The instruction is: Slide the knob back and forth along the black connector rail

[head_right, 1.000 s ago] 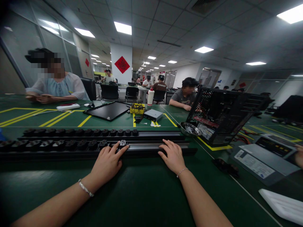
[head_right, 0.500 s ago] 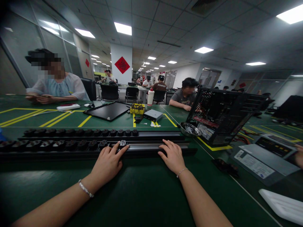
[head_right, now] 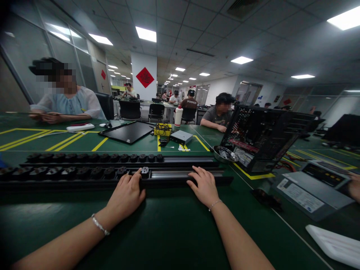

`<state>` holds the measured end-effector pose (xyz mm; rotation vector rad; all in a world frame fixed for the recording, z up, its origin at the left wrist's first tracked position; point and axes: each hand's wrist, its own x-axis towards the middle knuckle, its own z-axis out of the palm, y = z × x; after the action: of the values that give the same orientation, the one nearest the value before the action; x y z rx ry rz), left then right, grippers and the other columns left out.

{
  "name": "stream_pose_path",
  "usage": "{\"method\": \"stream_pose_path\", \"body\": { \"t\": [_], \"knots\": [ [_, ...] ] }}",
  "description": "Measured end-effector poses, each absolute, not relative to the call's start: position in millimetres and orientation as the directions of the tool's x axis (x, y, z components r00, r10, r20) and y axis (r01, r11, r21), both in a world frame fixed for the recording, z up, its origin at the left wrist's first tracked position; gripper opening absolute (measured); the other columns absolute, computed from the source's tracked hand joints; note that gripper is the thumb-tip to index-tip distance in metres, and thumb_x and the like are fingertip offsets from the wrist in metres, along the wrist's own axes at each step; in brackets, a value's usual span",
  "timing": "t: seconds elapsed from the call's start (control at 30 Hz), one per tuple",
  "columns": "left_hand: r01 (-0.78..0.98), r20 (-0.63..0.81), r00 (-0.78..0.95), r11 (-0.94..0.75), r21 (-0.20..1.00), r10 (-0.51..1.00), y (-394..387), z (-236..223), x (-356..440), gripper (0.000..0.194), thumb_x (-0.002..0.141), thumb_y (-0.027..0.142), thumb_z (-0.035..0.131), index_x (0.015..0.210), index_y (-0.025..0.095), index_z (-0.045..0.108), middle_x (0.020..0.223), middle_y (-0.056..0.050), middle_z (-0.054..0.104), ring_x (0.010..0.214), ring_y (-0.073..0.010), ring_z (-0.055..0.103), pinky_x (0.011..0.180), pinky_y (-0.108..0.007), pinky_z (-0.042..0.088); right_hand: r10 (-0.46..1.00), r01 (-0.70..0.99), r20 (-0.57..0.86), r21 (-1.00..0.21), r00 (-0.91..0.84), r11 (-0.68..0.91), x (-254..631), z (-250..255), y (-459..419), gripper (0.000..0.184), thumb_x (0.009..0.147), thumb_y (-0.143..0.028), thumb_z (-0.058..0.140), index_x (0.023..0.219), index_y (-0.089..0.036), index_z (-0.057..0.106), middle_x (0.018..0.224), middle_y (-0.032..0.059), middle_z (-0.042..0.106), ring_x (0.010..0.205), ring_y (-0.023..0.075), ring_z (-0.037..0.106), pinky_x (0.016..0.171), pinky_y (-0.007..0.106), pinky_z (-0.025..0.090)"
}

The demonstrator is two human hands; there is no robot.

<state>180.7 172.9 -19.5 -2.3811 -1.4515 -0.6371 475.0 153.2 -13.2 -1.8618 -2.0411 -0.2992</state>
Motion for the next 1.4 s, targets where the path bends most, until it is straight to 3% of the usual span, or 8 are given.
{"method": "stream_pose_path", "body": {
  "t": [0.17, 0.5, 1.4],
  "knots": [
    [0.892, 0.499, 0.405, -0.452, -0.031, 0.766, 173.0, -18.0, 179.6, 0.049, 0.079, 0.023, 0.047, 0.125, 0.005, 0.044, 0.128, -0.017, 0.053, 0.098, -0.0270, 0.054, 0.095, -0.043, 0.037, 0.920, 0.990, 0.389, -0.099, -0.053, 0.099, 473.8, -11.4, 152.2, 0.032, 0.088, -0.047, 0.041, 0.107, -0.031, 0.061, 0.136, 0.0008, 0.047, 0.127, 0.0244, 0.038, 0.101, 0.048, 0.029],
    [0.887, 0.486, 0.424, -0.459, -0.053, 0.764, 173.2, -13.7, 178.8, 0.026, 0.079, 0.022, 0.049, 0.102, 0.013, 0.057, 0.130, -0.014, 0.053, 0.089, -0.0246, 0.055, 0.087, -0.041, 0.039, 0.917, 0.991, 0.395, -0.087, -0.057, 0.099, 474.8, -12.7, 152.8, 0.032, 0.087, -0.047, 0.042, 0.107, -0.031, 0.061, 0.137, 0.0003, 0.047, 0.127, 0.0243, 0.039, 0.101, 0.048, 0.030],
    [0.884, 0.487, 0.424, -0.465, -0.040, 0.764, 171.9, -11.7, 179.0, 0.028, 0.077, 0.019, 0.049, 0.104, 0.017, 0.057, 0.134, -0.010, 0.051, 0.091, -0.0245, 0.055, 0.088, -0.042, 0.040, 0.918, 0.990, 0.390, -0.089, -0.068, 0.111, 474.4, -10.8, 152.3, 0.034, 0.088, -0.047, 0.040, 0.108, -0.030, 0.061, 0.136, 0.0025, 0.047, 0.127, 0.0260, 0.038, 0.100, 0.050, 0.029]
  ]
}}
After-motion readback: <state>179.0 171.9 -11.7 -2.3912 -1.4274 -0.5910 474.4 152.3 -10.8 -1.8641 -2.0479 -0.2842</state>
